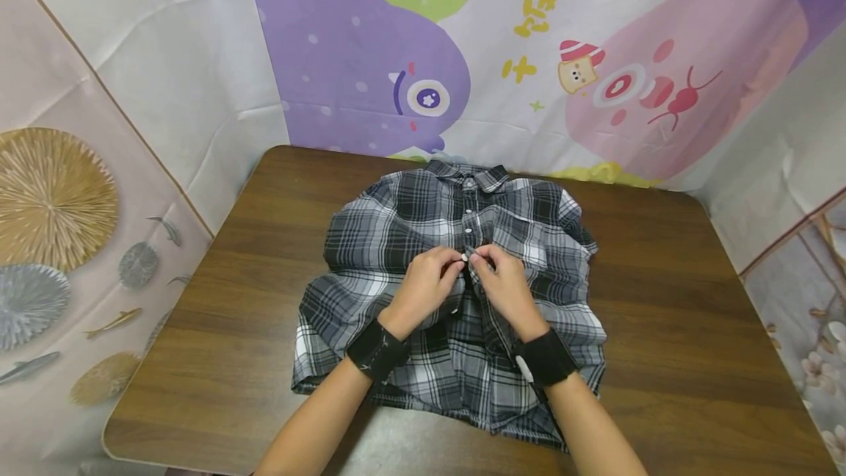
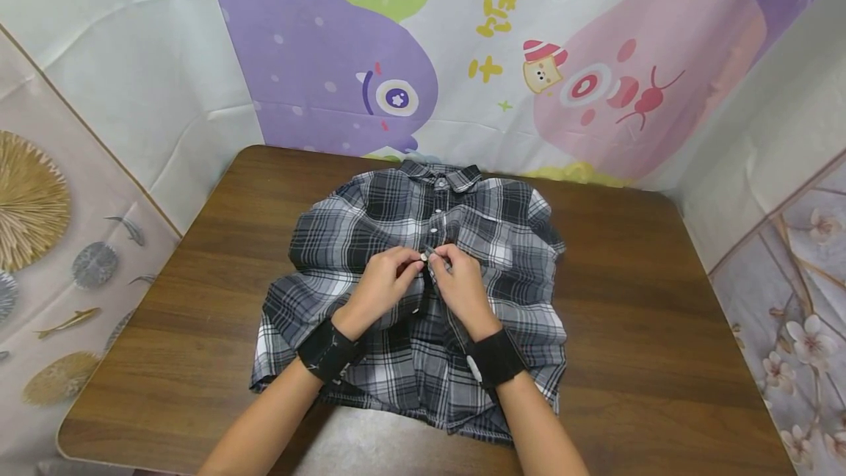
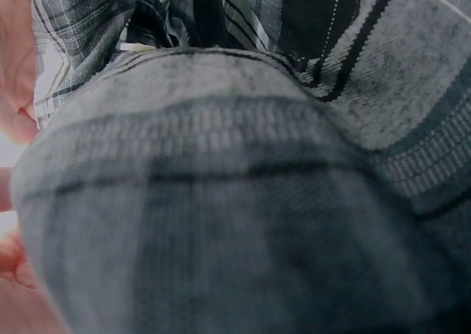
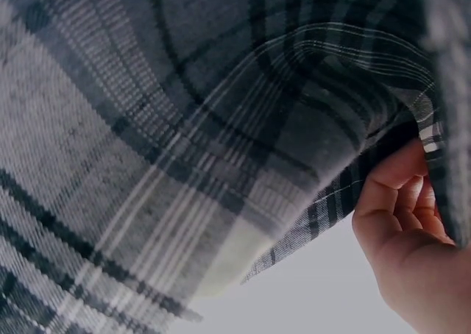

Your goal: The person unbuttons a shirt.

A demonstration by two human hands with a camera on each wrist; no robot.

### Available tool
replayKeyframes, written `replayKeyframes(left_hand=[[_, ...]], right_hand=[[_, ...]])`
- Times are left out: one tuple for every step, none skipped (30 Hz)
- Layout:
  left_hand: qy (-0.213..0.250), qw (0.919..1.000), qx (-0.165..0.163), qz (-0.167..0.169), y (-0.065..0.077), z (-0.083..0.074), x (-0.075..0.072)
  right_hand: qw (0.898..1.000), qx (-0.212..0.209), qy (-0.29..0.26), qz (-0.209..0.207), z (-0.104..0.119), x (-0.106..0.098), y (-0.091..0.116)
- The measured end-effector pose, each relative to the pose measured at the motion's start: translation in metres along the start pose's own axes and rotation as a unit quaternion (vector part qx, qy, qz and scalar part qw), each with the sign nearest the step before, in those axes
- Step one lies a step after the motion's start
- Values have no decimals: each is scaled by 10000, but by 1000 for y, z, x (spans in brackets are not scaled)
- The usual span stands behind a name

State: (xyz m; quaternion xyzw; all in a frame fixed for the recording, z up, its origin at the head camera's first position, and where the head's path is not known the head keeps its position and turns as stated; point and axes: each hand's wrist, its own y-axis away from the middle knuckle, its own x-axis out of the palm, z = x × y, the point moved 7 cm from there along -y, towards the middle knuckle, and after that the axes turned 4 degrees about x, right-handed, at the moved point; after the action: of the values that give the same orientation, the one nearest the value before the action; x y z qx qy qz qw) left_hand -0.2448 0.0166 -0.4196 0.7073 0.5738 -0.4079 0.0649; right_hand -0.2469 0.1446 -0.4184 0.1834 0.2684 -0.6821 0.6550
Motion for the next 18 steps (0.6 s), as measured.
replayKeyframes(left_hand=[[-3,10000,-3,5,0,0,0],[-2,10000,-4,10,0,0,0],[-14,10000,-2,11,0,0,0],[-21,10000,-1,14,0,0,0],[-30,10000,-4,13,0,0,-1],[-43,10000,1,14,0,0,-1],[-40,10000,3,16,0,0,-1],[-32,10000,1,21,1,0,-1],[-45,10000,4,21,1,0,-1],[-53,10000,4,18,1,0,-1],[-46,10000,5,13,1,0,-1],[-45,10000,15,2,1,0,-1],[-53,10000,12,-5,1,0,-1],[-68,10000,16,-24,1,1,-1],[-85,10000,25,-37,1,1,-2],[-92,9999,27,-48,1,1,-2],[-93,9999,30,-57,2,1,-3],[-114,9999,40,-71,2,1,-3]], right_hand=[[10000,13,-12,16,0,0,0],[10000,20,-23,32,-1,0,0],[10000,29,-28,47,-1,0,0],[10000,44,-37,66,-1,0,0],[9999,58,-38,81,-2,0,0],[9999,77,-48,98,-2,0,0],[9999,100,-69,116,-3,0,0],[9998,110,-72,125,-3,0,1],[9998,121,-77,128,-3,-1,1],[9998,133,-86,127,-3,-1,1],[9998,127,-82,116,-3,-2,1],[9998,124,-94,112,-3,-3,2],[9998,123,-113,103,-3,-3,2],[9998,117,-119,78,-3,-4,2],[9999,97,-119,48,-3,-5,3],[9999,85,-115,22,-3,-6,3],[9999,72,-112,1,-3,-6,4],[9999,83,-113,-5,-4,-7,4]])
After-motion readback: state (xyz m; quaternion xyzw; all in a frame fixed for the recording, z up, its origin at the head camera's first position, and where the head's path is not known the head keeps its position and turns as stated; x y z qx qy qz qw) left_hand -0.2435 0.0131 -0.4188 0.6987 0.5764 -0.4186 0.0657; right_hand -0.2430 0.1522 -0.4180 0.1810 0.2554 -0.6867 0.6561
